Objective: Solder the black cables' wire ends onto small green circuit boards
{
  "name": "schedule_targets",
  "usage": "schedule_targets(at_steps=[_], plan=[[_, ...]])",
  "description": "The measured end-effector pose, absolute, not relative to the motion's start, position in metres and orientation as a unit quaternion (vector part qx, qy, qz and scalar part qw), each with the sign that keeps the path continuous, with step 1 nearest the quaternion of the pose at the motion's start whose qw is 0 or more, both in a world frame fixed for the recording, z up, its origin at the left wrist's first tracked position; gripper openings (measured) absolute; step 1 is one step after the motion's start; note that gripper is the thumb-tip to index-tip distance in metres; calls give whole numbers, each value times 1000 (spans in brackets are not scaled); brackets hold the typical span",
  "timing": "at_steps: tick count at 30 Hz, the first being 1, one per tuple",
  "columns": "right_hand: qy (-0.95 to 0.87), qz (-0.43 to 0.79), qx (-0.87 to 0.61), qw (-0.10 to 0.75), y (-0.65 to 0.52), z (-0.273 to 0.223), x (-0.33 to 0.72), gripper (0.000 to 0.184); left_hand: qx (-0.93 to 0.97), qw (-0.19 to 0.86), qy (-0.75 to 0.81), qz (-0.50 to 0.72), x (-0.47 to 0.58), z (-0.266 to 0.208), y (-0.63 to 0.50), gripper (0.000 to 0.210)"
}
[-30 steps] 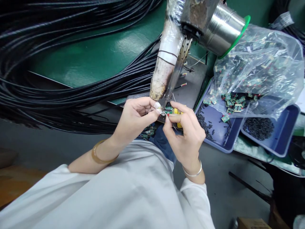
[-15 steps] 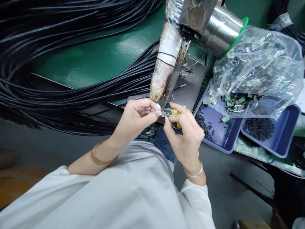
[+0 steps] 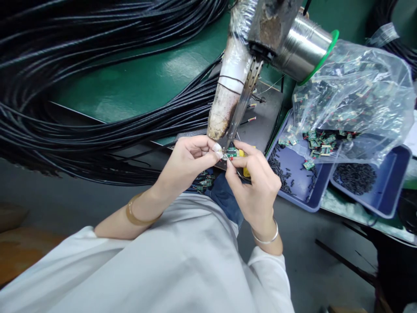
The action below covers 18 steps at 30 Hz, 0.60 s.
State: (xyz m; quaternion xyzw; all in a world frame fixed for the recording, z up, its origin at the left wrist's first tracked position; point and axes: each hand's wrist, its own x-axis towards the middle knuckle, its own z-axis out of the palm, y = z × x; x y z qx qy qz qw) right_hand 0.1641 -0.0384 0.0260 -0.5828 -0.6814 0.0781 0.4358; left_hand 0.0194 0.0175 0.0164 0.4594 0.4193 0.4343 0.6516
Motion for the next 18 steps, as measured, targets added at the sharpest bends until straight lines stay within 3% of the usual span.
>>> schedule_targets(at_steps=[18], plan=[[-698, 61, -571, 427, -39, 26, 164, 17, 494, 633, 426, 417, 17, 17, 18, 5]])
